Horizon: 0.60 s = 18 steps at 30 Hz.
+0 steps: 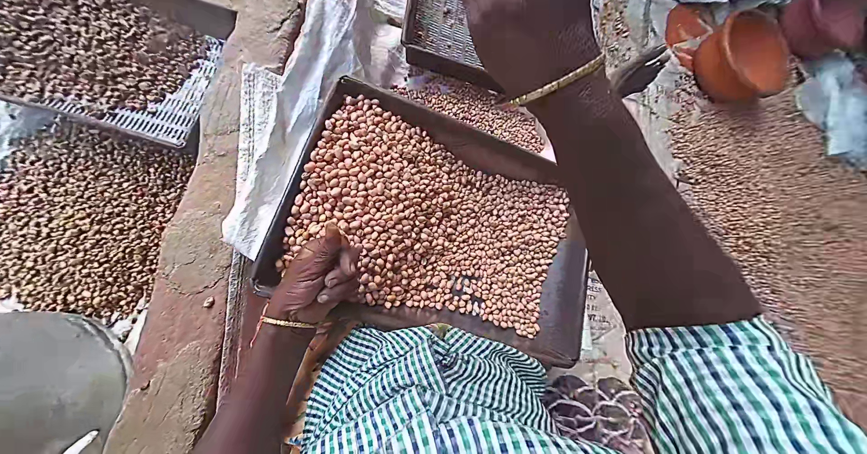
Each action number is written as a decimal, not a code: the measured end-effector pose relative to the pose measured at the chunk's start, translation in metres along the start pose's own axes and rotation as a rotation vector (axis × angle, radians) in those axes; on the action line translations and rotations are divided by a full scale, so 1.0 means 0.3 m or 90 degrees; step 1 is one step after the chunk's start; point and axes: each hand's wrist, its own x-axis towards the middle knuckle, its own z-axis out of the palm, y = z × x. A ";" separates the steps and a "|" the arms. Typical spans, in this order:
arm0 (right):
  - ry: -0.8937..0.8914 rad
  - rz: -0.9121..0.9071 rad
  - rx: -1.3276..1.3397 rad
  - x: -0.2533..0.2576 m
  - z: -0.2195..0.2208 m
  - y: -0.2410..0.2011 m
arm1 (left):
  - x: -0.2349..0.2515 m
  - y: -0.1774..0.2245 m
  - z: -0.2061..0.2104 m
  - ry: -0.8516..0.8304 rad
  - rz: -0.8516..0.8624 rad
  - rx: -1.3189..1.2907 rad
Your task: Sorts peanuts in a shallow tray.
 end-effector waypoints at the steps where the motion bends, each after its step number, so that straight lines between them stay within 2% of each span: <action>1: -0.030 0.006 -0.010 -0.090 -0.041 0.099 | 0.002 0.001 -0.004 -0.012 -0.005 0.008; 4: -0.077 0.078 -0.074 -0.443 -0.105 0.406 | 0.003 0.005 -0.022 -0.030 -0.025 0.030; 6: -0.118 0.134 -0.106 -0.610 -0.110 0.520 | 0.000 0.006 -0.028 -0.035 -0.039 0.036; 8: -0.187 0.148 -0.098 -0.662 -0.087 0.548 | -0.002 0.011 -0.030 -0.045 -0.052 0.031; 11: -0.237 0.098 -0.055 -0.650 0.005 0.596 | -0.006 0.011 -0.020 -0.030 -0.050 0.026; 15: -0.168 0.053 0.016 -0.667 0.105 0.608 | -0.015 0.012 -0.026 -0.047 -0.043 0.051; 18: -0.167 0.014 0.099 -0.744 0.126 0.539 | -0.016 0.018 -0.032 -0.057 -0.049 0.058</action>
